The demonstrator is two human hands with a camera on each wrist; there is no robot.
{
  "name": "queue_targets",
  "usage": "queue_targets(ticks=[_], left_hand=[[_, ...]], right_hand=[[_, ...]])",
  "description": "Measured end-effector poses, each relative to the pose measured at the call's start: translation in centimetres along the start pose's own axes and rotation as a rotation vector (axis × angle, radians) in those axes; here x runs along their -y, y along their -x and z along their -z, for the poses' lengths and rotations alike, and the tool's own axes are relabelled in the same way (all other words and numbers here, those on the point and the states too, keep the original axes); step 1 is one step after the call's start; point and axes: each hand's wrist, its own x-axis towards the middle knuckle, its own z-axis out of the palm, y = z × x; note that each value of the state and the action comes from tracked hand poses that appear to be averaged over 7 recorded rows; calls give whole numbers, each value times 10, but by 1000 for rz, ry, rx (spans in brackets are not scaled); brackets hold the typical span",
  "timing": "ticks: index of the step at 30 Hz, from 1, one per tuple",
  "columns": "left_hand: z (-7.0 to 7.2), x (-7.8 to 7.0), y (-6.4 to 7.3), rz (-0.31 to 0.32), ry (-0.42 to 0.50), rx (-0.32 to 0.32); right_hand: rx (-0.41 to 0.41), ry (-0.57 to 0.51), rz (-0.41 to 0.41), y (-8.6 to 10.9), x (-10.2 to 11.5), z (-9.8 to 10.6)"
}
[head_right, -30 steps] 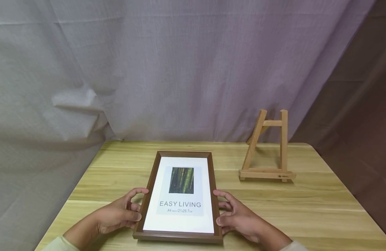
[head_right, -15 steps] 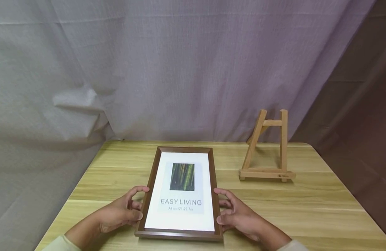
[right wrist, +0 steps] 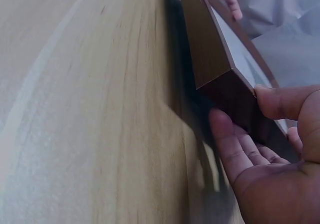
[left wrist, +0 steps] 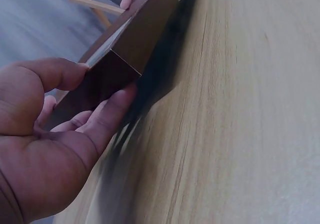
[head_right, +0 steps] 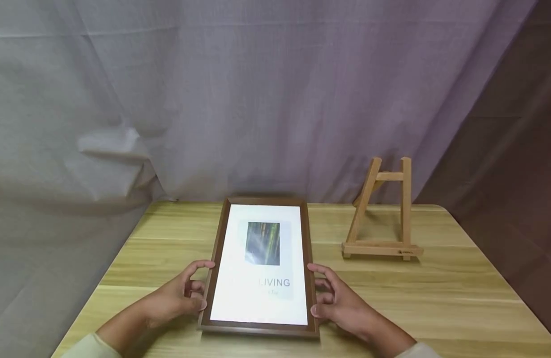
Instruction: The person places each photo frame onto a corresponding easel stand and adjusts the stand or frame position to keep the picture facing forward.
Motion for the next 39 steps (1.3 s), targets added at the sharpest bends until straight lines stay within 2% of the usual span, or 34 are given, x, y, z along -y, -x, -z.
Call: queue_targets(ticks=[5, 11, 19, 25, 31, 39], left_hand=[[0, -2, -2, -45, -78, -5], [0, 1, -7, -89, -109, -10], [0, -1, -10, -173, -149, -3], [-1, -3, -11, -183, -139, -2], [-1, -2, -13, -188, -150, -3], [-3, -4, -13, -200, -211, -59]], right_hand=[[-39, 62, 34, -2, 3, 1], [-63, 112, 94, -5, 4, 3], [-90, 176, 119, -10, 2, 7], [-89, 188, 146, -10, 4, 7], [-108, 207, 130, -10, 5, 6], [-133, 260, 155, -11, 8, 6]])
